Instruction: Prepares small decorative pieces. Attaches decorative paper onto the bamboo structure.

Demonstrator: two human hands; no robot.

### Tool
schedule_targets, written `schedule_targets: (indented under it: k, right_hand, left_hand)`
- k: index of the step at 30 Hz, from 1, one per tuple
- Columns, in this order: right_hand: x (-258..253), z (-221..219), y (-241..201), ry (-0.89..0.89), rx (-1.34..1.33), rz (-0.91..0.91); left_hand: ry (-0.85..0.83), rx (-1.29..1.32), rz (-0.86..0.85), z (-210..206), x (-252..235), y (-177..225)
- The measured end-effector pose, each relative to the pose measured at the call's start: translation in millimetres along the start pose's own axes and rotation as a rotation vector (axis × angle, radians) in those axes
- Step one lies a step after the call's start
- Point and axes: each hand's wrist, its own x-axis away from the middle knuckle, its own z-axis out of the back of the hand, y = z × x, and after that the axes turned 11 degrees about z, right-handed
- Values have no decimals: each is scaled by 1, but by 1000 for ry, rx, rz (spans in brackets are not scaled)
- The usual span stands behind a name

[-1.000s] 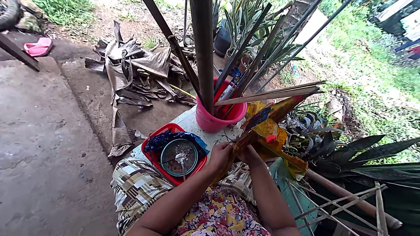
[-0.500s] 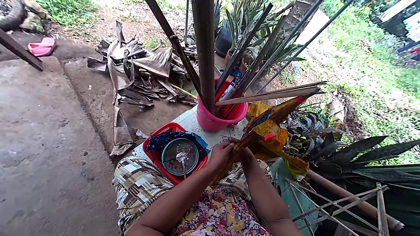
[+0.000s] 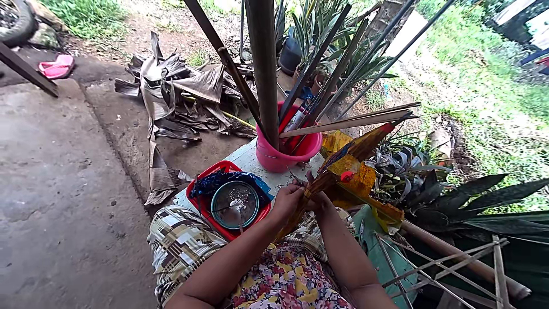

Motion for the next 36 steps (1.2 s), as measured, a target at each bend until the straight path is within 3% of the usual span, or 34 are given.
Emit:
schedule_targets:
  k: [6,9,12,17,21,29,36]
  right_hand:
    - [-5,4,-10,-135,98,1]
    - [-4,8,-13,-130,160,4]
    - [2,0,-13,-9,162,24]
    - [18,-19,8,262,-36,136]
    - [24,-29,12,355,-77,204]
    - [27,-30,22,347,-178,278]
    - [33,-33,28,365,-510,237]
  left_hand:
    - [3,-17,-8,0,1,0]
    - [23,0,-19,1,1,1]
    - [56,11,-32,2,3,4]
    - [83,-1,-32,4,-2,3]
    - [83,-20,-20,4,-2,3]
    - [134,3,-72,5,1,5]
    - [189,-119,-108,7,-2,1]
